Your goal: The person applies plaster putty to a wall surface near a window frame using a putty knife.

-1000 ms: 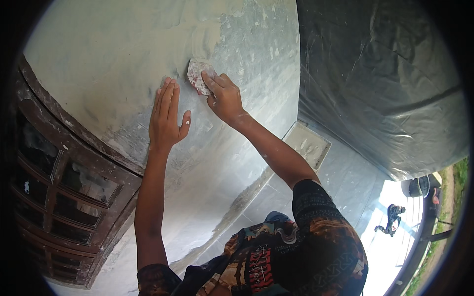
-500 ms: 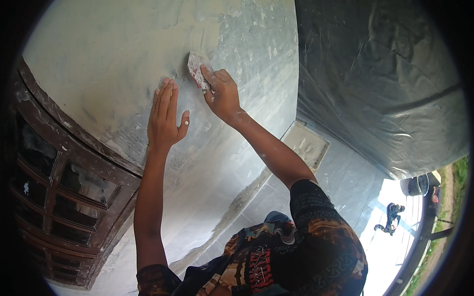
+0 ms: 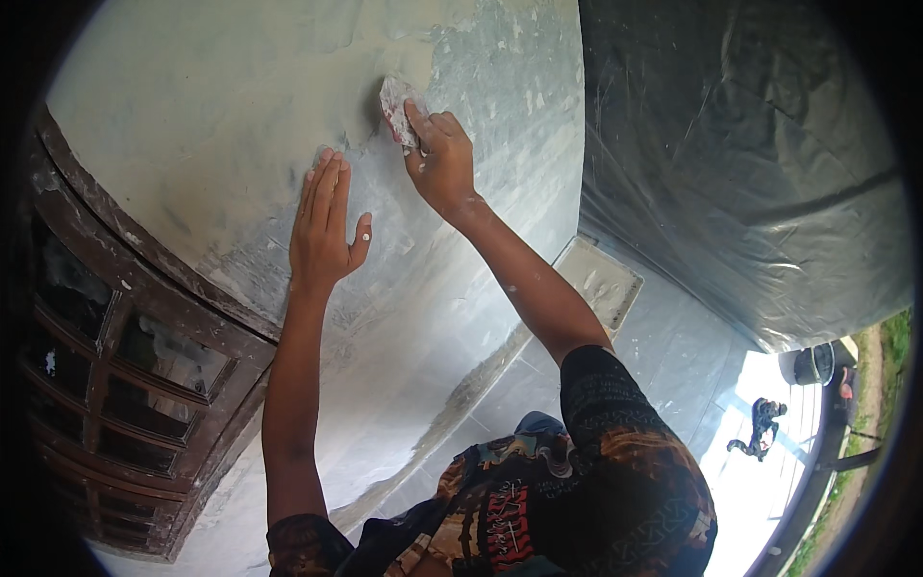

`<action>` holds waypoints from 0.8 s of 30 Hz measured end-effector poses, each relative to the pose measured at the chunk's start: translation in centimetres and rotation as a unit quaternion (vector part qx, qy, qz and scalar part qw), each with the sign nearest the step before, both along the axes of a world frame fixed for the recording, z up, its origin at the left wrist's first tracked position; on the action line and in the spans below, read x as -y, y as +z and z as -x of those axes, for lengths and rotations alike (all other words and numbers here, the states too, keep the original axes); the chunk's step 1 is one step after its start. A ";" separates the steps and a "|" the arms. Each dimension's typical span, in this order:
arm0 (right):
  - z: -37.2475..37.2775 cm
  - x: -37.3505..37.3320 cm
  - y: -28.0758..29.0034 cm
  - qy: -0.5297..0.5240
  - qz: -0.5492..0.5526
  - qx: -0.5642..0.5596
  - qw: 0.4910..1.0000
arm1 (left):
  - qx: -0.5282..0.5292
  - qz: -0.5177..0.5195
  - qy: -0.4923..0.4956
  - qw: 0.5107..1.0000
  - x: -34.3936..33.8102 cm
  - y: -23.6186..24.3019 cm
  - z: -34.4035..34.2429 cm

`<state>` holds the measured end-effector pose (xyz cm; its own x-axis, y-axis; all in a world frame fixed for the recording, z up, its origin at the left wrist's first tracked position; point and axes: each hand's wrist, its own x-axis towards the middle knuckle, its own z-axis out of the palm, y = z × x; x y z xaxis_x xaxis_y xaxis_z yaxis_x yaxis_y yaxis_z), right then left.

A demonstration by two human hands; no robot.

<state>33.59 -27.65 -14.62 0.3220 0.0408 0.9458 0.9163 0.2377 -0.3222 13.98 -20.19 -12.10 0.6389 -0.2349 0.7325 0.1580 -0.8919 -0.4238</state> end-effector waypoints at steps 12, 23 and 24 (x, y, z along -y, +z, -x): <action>2.2 0.2 -2.2 0.066 0.024 0.070 0.995 | 0.016 0.003 -0.008 1.000 -0.5 -0.3 -0.1; -0.4 -2.3 -2.0 -0.034 0.074 0.054 0.995 | 0.007 0.002 -0.004 1.000 -0.5 -0.3 0.0; 1.1 -1.7 -3.3 0.005 0.087 0.061 0.994 | 0.007 0.004 -0.003 1.000 -0.5 -0.2 0.2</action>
<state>32.47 -25.91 -17.90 0.2048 0.2098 0.9560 0.9489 0.1970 -0.2465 13.79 -19.71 -12.27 0.6276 -0.2322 0.7431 0.1592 -0.8961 -0.4144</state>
